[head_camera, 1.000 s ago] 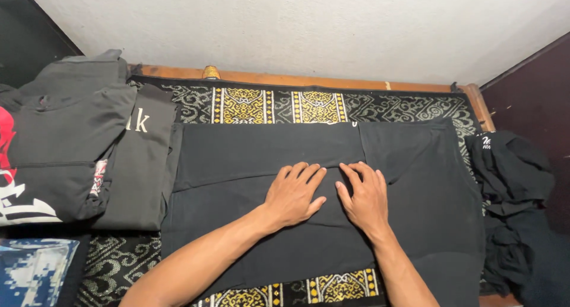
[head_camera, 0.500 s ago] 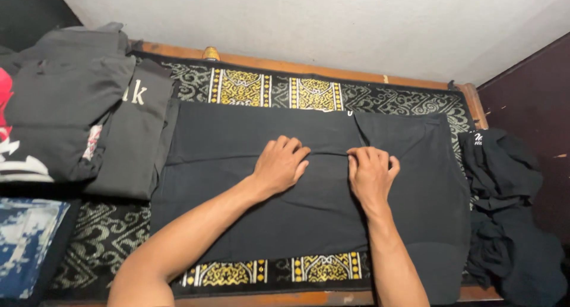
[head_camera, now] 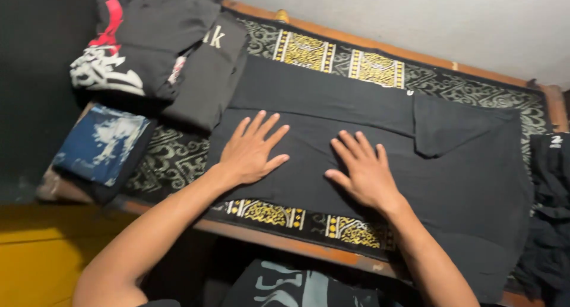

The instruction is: The person sorts through a pile of clothes and places them into a laundry basket. They then lay a black shirt flat on a patterned surface and fold it by hand.

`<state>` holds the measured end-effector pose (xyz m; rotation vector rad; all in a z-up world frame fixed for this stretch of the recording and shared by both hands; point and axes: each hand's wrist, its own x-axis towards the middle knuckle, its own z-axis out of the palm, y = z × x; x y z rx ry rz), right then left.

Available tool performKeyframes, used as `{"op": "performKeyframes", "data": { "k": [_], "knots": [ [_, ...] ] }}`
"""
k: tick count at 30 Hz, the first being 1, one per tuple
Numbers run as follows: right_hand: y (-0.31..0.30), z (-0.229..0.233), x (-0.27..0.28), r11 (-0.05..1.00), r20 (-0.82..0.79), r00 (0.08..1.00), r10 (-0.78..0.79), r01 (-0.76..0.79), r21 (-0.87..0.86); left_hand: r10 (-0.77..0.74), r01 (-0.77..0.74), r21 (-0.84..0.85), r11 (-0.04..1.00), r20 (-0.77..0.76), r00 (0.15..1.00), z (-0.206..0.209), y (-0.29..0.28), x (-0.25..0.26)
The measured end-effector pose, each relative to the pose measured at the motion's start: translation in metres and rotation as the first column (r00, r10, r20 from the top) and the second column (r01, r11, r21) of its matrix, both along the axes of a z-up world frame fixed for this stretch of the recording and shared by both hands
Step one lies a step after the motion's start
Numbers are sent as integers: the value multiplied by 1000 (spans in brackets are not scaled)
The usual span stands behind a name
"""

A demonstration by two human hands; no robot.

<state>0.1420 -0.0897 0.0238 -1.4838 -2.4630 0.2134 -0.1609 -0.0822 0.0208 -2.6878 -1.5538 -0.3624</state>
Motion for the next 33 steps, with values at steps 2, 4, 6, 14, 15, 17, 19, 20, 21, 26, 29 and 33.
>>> {"op": "performKeyframes", "data": {
  "k": [2,4,6,14,15,17,19,20,21,26,29,33],
  "knots": [
    [-13,-7,-19,999,70,997,43,-43,-6,5,-5,11,1000,7,1000,3,-20,-24],
    [-33,-6,-31,997,154,985,76,-73,-23,-2,2,14,1000,30,1000,-1,-38,-40],
    [-42,5,-42,945,134,950,282,-299,131,38,-57,131,990,147,988,-4,-46,-57],
    [-62,-3,-60,847,96,905,416,-423,321,625,-623,56,780,-22,781,9,-68,-41],
    [-59,2,-63,831,114,899,423,-435,346,590,-585,200,786,38,807,-2,-64,-42],
    [-58,1,-64,846,89,891,445,-450,284,517,-538,196,820,150,843,-20,-62,-46],
    [-56,3,-64,862,58,887,458,-459,214,431,-482,190,855,256,865,-18,-61,-47],
    [-54,5,-65,878,64,891,450,-454,149,501,-522,31,852,240,832,-7,-62,-47],
    [-52,8,-66,890,68,894,443,-448,84,568,-554,-126,823,209,796,4,-62,-48],
    [-20,44,-64,905,-127,907,401,-414,-102,615,-593,-198,780,67,786,23,-61,-57],
    [-2,44,-60,952,-140,951,277,-291,-94,586,-585,-29,810,53,809,33,-65,-48],
    [26,28,-62,983,-92,982,167,-159,95,277,-291,199,936,96,956,63,-40,-10]
  ]
}}
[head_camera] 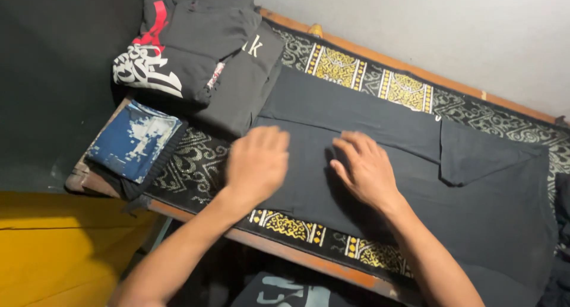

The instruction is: The person sorts through a pile of clothes and places them into a laundry basket. They then lay a black shirt flat on a patterned surface and fold it by hand.

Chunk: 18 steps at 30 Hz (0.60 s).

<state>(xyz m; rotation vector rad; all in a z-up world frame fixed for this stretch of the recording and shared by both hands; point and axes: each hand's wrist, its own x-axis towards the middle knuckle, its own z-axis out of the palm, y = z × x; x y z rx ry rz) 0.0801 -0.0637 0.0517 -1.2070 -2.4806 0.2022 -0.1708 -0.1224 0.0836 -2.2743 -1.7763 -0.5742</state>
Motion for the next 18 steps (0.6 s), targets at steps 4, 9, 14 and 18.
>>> {"op": "performKeyframes", "data": {
  "k": [4,9,14,18],
  "knots": [
    [25,-28,-3,963,119,982,-148,115,242,-318,309,116,944,60,946,-44,62,35],
    [43,-53,6,972,162,963,-214,227,-62,-379,382,-138,914,50,924,-71,127,39],
    [42,-37,3,965,231,948,-219,246,-94,-343,353,-245,903,82,936,-66,131,39],
    [41,-32,1,963,218,951,-220,247,-105,-326,345,-278,896,113,939,-58,132,39]
  ]
}}
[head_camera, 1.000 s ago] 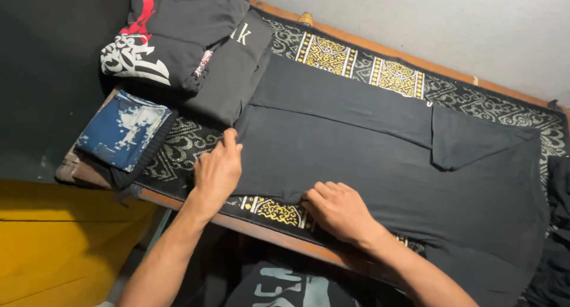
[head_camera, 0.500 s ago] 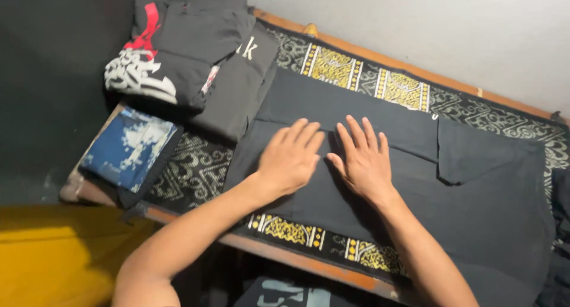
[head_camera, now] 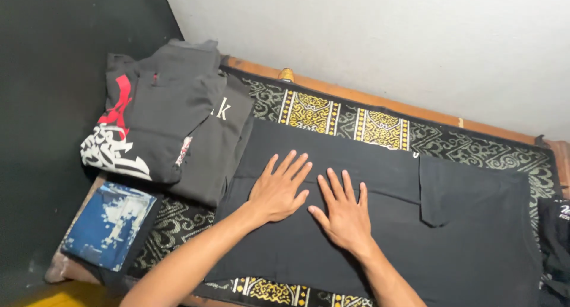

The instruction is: The person sorts through a pile of clothes and places them into a laundry basket. They then lay a black shirt flat on a patterned surface and fold it by hand.

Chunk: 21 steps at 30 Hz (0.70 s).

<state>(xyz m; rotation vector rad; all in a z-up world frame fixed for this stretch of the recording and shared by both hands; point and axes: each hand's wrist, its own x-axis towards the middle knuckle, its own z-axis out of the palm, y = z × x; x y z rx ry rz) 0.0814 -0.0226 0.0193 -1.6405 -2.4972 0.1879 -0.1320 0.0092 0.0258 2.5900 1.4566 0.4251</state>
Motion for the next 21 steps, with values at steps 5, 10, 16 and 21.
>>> {"op": "performKeyframes", "data": {
  "k": [5,10,16,21],
  "knots": [
    [4,4,0,1000,-15,1000,-7,8,13,6,-6,-1,1000,4,1000,-1,3,-2],
    [-2,2,1,998,-9,999,-52,52,28,-2,3,8,1000,-21,1000,-1,-1,-7],
    [-19,4,6,998,-21,999,-39,40,51,42,-22,119,993,-167,985,-12,-15,-3],
    [-63,0,43,995,15,998,-54,55,-80,92,-33,204,978,-283,955,-13,-23,4]
  ]
}}
